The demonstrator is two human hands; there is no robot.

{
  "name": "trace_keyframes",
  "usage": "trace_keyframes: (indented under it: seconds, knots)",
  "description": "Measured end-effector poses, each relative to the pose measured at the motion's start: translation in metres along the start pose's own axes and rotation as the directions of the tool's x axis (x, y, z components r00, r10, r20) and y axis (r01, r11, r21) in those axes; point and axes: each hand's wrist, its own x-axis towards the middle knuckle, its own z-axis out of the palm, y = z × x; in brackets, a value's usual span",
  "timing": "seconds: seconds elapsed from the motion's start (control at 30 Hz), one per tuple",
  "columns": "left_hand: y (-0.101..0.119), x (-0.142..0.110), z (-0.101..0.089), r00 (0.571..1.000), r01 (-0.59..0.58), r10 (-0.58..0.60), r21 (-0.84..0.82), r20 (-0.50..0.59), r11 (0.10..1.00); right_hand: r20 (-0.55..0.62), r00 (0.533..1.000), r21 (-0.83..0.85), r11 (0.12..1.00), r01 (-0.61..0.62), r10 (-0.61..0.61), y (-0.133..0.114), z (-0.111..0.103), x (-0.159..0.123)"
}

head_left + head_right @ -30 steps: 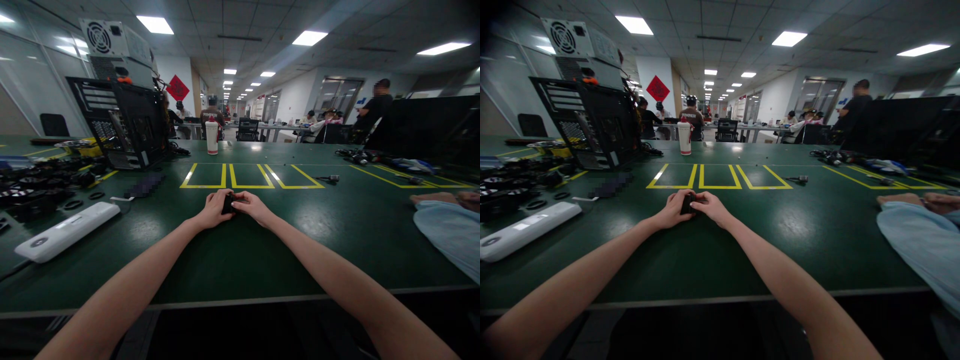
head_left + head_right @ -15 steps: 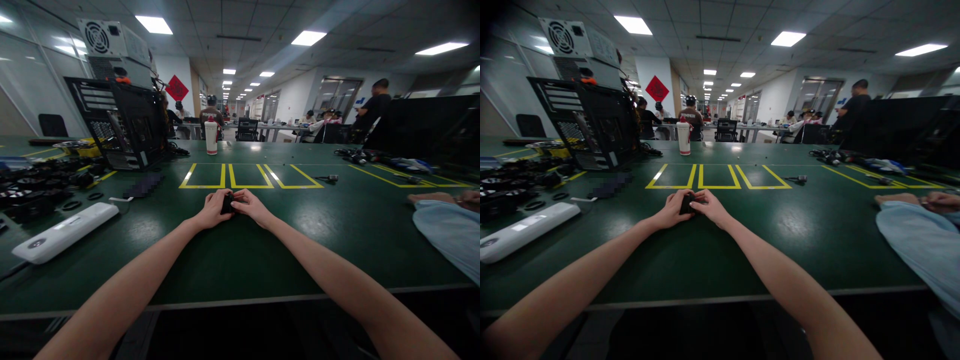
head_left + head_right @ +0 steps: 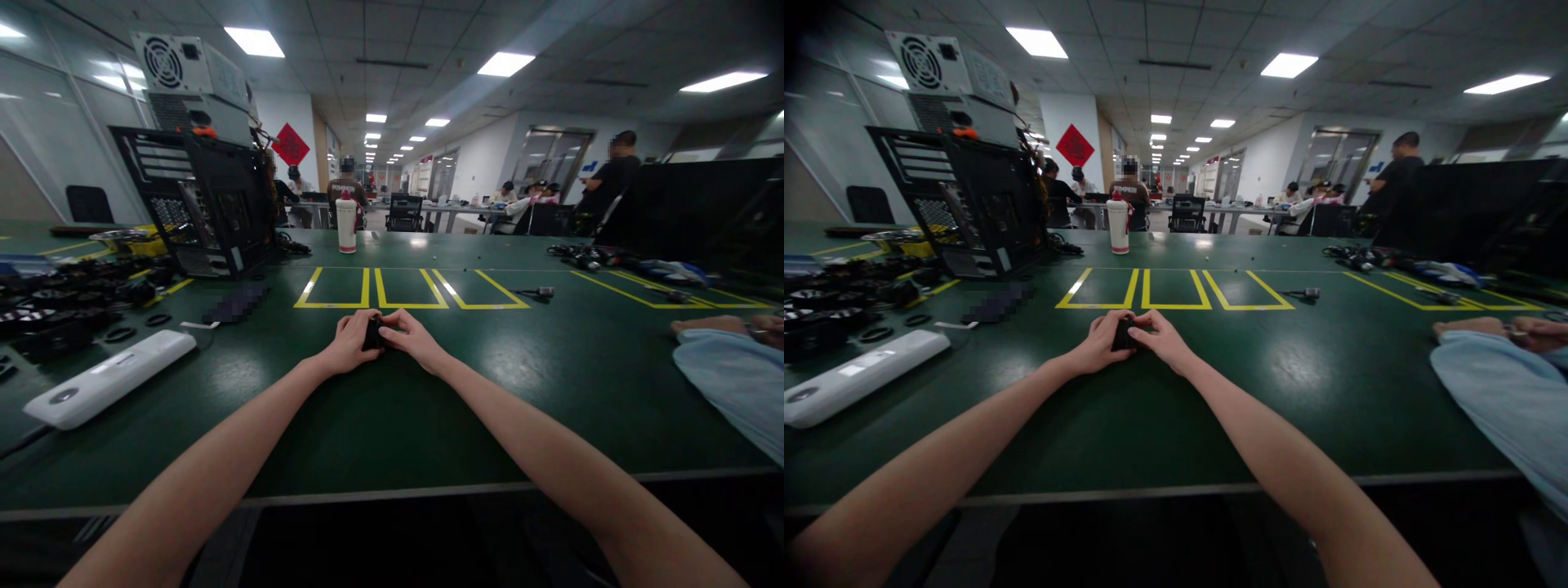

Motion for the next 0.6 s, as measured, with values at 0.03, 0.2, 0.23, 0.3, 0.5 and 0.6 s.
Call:
trace_keyframes:
  seconds: [0.03, 0.2, 0.23, 0.3, 0.5, 0.6]
  knots:
    - [0.0, 0.0, -0.0003, 1.0, -0.002, 0.002, 0.0, 0.004, 1.0, -0.004, 1.0, 0.007, 1.0, -0.006, 0.006, 0.0007, 0.0002, 0.0004]
    - [0.0006, -0.0001, -0.0013, 1.0, -0.005, 0.005, -0.006, 0.016, 1.0, -0.018, 0.996, 0.056, 0.995, -0.084, 0.085, 0.0028, 0.0006, 0.0044]
    - [0.0007, -0.0002, -0.0012, 1.0, -0.002, 0.002, -0.007, 0.012, 1.0, -0.008, 0.995, 0.062, 0.993, -0.102, 0.103, 0.0026, 0.0004, 0.0051]
    - [0.0009, -0.0005, -0.0012, 1.0, 0.001, -0.001, -0.008, 0.011, 1.0, 0.013, 0.993, 0.062, 0.991, -0.118, 0.117, 0.0019, -0.0003, 0.0057]
    - [0.0006, -0.0008, -0.0009, 1.0, -0.002, 0.002, -0.005, 0.013, 1.0, 0.037, 0.999, -0.026, 1.0, 0.002, -0.001, 0.0005, -0.0027, 0.0023]
    - [0.0, -0.0004, 0.0003, 1.0, 0.005, -0.005, -0.001, -0.001, 1.0, 0.039, 0.999, 0.01, 0.999, -0.033, 0.032, 0.0005, -0.0014, 0.0009]
